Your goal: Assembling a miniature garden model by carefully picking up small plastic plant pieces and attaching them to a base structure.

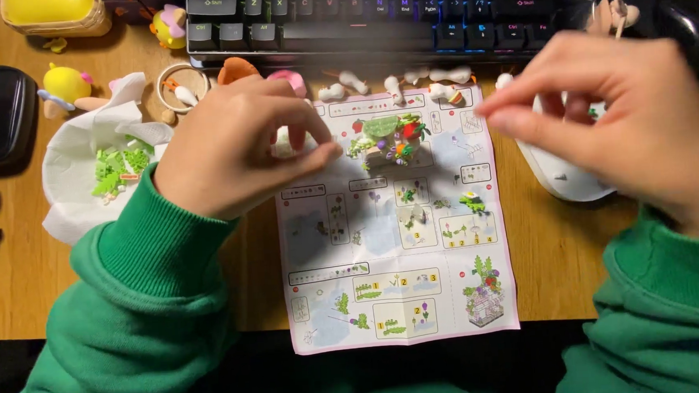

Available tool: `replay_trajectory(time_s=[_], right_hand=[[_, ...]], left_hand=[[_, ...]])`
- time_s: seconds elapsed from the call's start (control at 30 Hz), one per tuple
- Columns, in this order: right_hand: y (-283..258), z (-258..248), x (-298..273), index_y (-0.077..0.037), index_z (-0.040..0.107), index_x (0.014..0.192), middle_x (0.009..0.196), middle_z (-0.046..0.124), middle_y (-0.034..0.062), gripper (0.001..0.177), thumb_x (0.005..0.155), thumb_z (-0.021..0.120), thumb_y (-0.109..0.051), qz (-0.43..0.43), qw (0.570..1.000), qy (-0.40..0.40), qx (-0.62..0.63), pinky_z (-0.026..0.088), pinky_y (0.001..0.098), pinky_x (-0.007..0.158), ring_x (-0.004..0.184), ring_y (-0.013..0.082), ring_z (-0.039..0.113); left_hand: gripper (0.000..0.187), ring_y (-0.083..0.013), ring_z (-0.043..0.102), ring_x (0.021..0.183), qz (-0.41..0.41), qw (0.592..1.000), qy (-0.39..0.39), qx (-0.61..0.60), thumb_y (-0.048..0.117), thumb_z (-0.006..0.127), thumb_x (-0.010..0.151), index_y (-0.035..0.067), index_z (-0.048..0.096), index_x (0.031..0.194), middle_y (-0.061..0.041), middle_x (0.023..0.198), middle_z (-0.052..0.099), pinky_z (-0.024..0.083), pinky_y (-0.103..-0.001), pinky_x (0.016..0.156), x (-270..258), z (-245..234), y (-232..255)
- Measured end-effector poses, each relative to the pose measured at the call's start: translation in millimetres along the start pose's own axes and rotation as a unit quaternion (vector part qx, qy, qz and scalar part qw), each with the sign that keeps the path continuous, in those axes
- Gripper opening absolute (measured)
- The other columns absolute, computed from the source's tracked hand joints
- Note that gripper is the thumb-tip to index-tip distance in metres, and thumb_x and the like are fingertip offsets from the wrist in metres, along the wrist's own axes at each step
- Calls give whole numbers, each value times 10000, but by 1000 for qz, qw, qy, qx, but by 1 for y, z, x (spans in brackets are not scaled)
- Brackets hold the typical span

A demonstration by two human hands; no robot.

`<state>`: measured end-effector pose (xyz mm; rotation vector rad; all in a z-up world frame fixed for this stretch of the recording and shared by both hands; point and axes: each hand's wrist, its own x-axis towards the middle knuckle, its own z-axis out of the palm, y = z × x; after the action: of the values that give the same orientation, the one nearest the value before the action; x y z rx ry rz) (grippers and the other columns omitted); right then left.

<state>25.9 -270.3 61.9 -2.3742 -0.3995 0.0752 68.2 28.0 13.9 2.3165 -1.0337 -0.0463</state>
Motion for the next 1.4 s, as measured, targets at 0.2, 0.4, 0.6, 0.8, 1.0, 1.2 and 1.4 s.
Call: replay_trajectory(time_s=[0.2,0.4,0.6,0.8,1.0,1.2,1.4], right_hand=[[8,34,-28,-212,783,914,792,662,-40,133,855,686,-280,-53,987,-71,-137,433,315,634,753,164,575],[-3,59,-38,-217,768,942,808,634,-49,167,847,714,-344,-72,978,-43,-191,474,352,591,823,171,568],[-6,72,-43,-216,750,901,793,630,-62,112,840,754,-309,-98,969,-11,-227,459,342,494,795,163,558],[-2,55,-57,-185,758,909,770,631,-36,90,820,749,-197,-76,979,11,-189,440,325,575,738,171,532],[0,38,-76,-98,723,867,888,701,18,98,793,758,-44,-37,992,68,-103,413,255,591,698,134,546],[4,31,-88,17,702,882,913,722,105,79,818,710,62,37,992,121,-9,445,205,559,677,112,617],[17,34,-91,-20,721,917,877,690,87,107,824,726,32,50,991,122,1,441,191,544,663,106,566]], left_hand=[[236,-188,601,766,-149,976,-125,96,464,706,830,234,724,781,36,707,623,462,-437,494,-8,15,7],[266,-236,607,726,-113,979,-138,95,434,702,870,176,688,808,0,739,647,456,-442,495,-11,23,1],[323,-241,604,794,-129,981,-113,89,536,716,820,214,713,837,-21,803,642,447,-454,541,-17,21,9],[226,-273,576,664,7,996,17,92,401,694,895,177,682,875,-21,734,612,441,-450,465,-38,34,30],[242,-274,575,698,67,989,9,132,389,629,934,148,614,941,-40,786,591,455,-441,499,-33,56,40],[309,-239,543,683,85,971,42,218,407,687,909,148,554,807,-31,774,532,457,-398,492,-25,85,43],[265,-210,515,637,101,961,101,237,298,664,938,165,557,736,-6,727,493,425,-363,446,-22,93,42]])
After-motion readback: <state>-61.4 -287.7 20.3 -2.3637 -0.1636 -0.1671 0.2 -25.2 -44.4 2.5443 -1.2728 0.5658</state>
